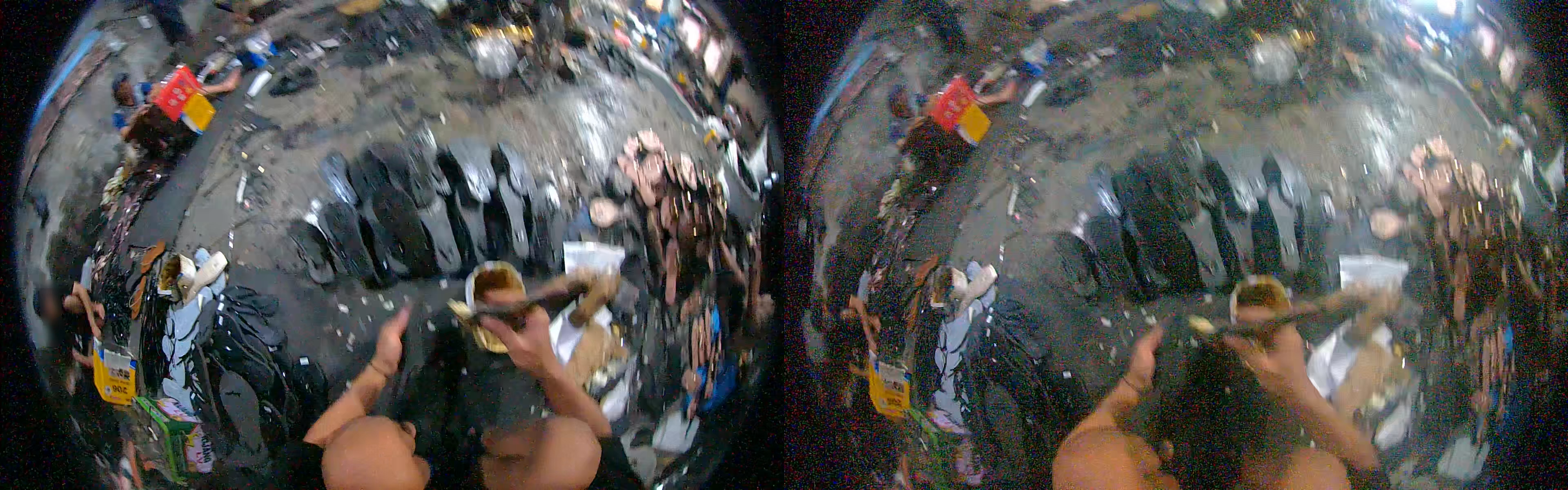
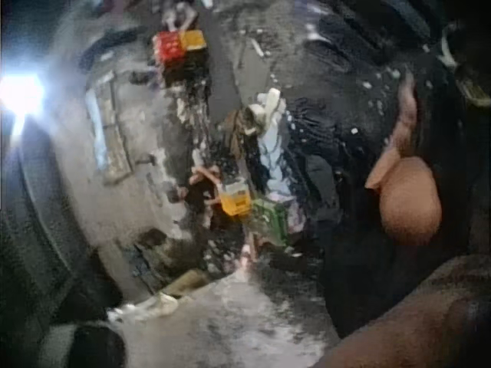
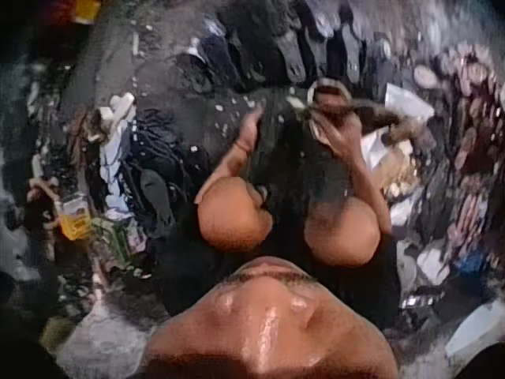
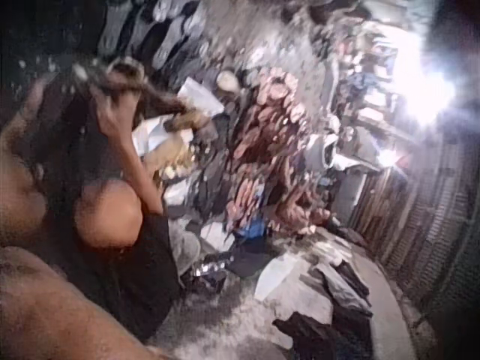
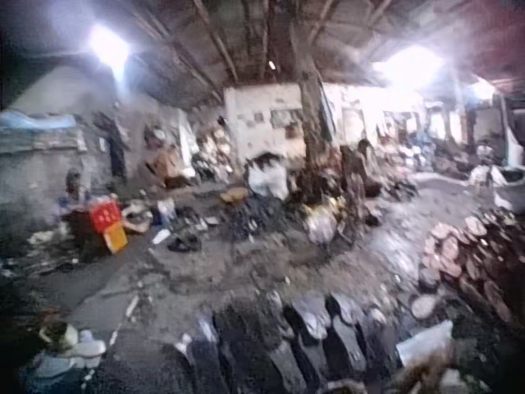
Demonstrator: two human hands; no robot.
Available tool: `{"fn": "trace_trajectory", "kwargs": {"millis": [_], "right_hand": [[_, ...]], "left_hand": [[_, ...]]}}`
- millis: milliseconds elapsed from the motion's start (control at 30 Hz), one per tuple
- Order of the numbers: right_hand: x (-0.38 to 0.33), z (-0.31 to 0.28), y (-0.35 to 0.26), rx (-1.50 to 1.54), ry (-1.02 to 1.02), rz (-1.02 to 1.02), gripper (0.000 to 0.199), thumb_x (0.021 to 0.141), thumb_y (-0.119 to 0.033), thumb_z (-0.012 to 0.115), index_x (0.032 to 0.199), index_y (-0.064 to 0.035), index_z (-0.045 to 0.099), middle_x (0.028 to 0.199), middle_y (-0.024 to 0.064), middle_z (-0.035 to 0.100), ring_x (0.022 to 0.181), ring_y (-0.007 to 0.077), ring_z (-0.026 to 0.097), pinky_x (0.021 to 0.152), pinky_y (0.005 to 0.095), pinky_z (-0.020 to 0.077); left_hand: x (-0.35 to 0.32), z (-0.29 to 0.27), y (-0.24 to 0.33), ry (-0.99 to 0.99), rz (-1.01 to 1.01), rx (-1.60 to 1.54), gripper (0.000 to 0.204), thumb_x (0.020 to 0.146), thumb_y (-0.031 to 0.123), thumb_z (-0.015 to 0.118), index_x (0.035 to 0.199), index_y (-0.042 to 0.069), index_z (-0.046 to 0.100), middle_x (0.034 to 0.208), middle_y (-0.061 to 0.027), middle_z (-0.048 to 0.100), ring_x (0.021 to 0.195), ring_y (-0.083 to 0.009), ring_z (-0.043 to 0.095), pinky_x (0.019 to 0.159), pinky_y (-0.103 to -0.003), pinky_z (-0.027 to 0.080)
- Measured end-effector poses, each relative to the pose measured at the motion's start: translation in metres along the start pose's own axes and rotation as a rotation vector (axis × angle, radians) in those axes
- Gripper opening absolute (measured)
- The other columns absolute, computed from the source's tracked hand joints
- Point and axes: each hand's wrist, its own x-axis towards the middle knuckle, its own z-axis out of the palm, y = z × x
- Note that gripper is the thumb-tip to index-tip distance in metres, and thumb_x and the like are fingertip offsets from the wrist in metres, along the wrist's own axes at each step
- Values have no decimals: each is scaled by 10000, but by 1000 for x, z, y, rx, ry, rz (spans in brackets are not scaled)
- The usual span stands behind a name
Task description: The person sits on the ground and repeatedly applies a dark liquid to black flip-flops using a brush. They dip the brush into a yellow container, coat the soles and straps of each sandal, and place the treated items back into a pile.
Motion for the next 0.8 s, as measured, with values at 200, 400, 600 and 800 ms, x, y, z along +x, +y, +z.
{"fn": "trace_trajectory", "kwargs": {"millis": [200, 400, 600, 800], "right_hand": [[36, 68, -16, -230, -566, -274, 385, 794, 10, 672, 1159, -112, 676, 1138, 101, 695, 1094, 280, 648, 971, 401, 484], [80, 28, 3, -373, 26, -86, 212, 881, -143, 730, 1056, -32, 689, 950, 111, 719, 808, 189, 688, 694, 321, 509], [22, 63, -26, -149, -399, -195, 221, 818, -38, 745, 1031, -69, 693, 1029, 118, 712, 993, 273, 676, 879, 382, 503], [100, 27, -5, -424, 202, -222, 192, 890, -175, 689, 1021, -36, 677, 937, 176, 716, 854, 351, 705, 776, 417, 552]], "left_hand": [[-5, 41, 76, -155, -60, -580, 556, 1033, 483, 427, 1301, 20, 580, 1162, -139, 675, 957, -270, 691, 874, -384, 571], [-26, 57, 82, -86, -21, -529, 547, 1059, 426, 360, 1414, 28, 482, 1342, -147, 577, 1180, -280, 596, 1029, -426, 486], [-24, 46, 74, -113, 104, -472, 620, 1038, 495, 357, 1462, 48, 422, 1372, -147, 554, 1192, -297, 588, 1039, -454, 480], [-32, 51, 78, -108, 33, -481, 591, 1035, 467, 364, 1457, 60, 438, 1391, -145, 543, 1227, -292, 569, 1076, -442, 458]]}}
